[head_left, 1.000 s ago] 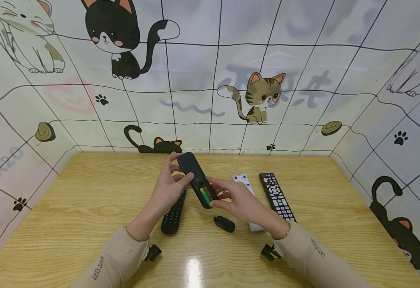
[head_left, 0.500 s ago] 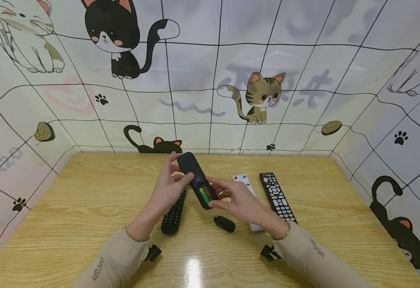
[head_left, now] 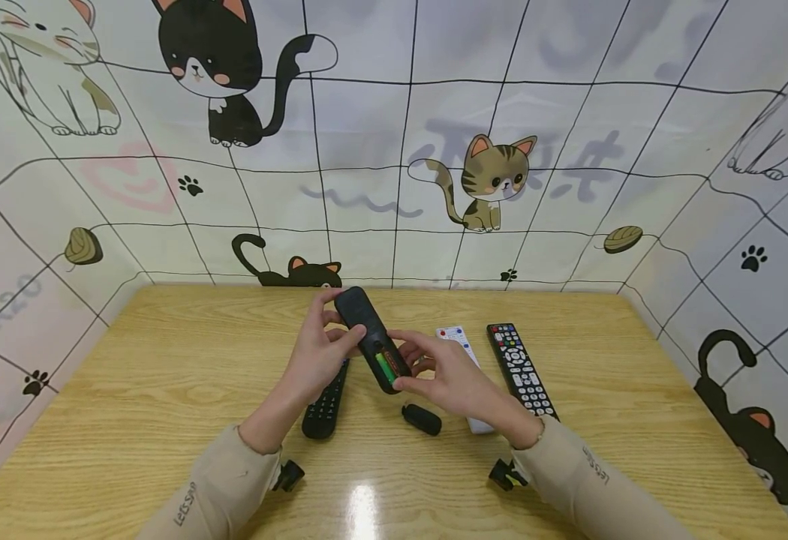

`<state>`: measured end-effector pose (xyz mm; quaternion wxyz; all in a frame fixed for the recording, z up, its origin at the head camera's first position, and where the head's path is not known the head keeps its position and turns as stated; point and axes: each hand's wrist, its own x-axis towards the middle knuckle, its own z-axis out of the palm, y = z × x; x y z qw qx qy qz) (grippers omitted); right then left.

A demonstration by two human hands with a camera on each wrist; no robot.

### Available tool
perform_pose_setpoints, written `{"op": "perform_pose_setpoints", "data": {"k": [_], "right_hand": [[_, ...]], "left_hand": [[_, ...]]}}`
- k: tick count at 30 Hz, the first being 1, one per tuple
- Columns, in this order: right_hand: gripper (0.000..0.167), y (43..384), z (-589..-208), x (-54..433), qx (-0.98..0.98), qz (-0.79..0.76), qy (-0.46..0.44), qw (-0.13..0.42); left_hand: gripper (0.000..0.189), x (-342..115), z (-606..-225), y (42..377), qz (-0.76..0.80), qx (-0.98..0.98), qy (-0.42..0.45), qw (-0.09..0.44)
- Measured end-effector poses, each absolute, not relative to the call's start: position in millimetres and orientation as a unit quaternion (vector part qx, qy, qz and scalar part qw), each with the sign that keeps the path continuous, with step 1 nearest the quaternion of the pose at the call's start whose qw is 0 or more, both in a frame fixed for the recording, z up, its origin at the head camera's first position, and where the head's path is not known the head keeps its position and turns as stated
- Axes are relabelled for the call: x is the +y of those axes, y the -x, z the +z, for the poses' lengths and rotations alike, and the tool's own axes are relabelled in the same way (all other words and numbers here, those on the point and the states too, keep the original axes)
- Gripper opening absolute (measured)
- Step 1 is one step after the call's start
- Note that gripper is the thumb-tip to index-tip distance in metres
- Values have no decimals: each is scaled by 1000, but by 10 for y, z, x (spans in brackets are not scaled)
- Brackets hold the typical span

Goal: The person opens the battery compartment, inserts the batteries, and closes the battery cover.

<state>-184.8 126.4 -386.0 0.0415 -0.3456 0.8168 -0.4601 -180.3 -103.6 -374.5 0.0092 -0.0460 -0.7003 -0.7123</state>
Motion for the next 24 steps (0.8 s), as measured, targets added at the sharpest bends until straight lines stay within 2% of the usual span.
{"op": "perform_pose_setpoints", "data": {"k": [24], "right_hand": [[69, 1842, -3882, 1217, 819, -476, 316, 49]], "left_hand": [[67, -928, -3695, 1777, -707, -704, 69, 14]]}}
